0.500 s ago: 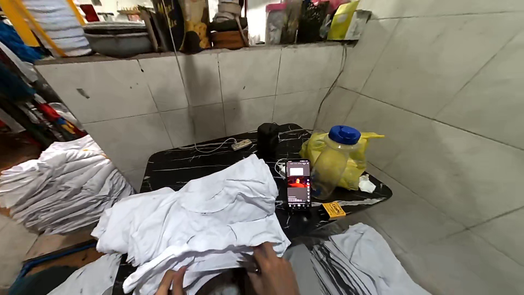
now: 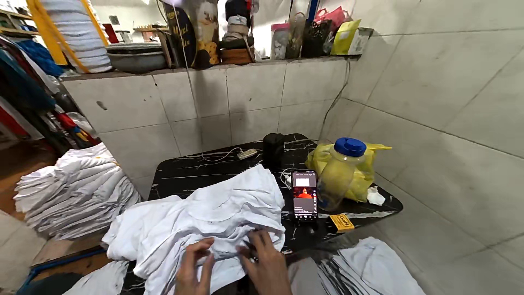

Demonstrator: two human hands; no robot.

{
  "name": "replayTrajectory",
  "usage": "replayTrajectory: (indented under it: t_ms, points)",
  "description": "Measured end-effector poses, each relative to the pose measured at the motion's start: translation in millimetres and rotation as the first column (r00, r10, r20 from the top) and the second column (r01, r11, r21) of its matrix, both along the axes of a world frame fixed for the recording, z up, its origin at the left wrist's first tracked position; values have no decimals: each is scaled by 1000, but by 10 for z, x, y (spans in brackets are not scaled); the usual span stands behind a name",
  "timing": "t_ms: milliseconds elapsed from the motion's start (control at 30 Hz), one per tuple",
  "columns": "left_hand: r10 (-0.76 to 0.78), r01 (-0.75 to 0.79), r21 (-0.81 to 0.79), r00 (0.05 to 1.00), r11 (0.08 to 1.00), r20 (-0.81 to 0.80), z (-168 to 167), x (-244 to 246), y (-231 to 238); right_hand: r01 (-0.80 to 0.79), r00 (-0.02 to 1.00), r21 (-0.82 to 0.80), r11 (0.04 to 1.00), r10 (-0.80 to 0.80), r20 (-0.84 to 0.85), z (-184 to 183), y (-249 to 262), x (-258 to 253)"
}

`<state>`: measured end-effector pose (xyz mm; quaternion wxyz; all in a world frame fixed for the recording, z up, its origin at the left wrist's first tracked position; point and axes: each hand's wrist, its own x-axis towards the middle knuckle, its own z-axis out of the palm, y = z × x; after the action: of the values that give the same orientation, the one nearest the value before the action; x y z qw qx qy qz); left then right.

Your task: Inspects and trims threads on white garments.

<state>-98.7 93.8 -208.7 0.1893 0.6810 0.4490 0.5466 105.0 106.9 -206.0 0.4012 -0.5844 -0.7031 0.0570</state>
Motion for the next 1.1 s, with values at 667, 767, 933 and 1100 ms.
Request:
replayTrajectory:
  t_ms: [667, 767, 933, 1100]
  points:
    - [276, -179, 217, 749, 960, -602, -168, 242, 434, 117, 972, -219, 969, -66, 225, 16, -75, 31]
    - [326, -209, 268, 774, 941, -542, -179, 255, 469, 125, 979, -348, 929, -58, 195, 95, -106, 16]
    - [353, -242, 269, 775, 932, -524, -165, 275, 479, 164, 977, -466, 870, -77, 199, 296, -160, 123]
    - [332, -191, 319, 814, 928, -478, -287, 275, 418, 191, 974, -459, 868, -111, 195, 333, -310, 226]
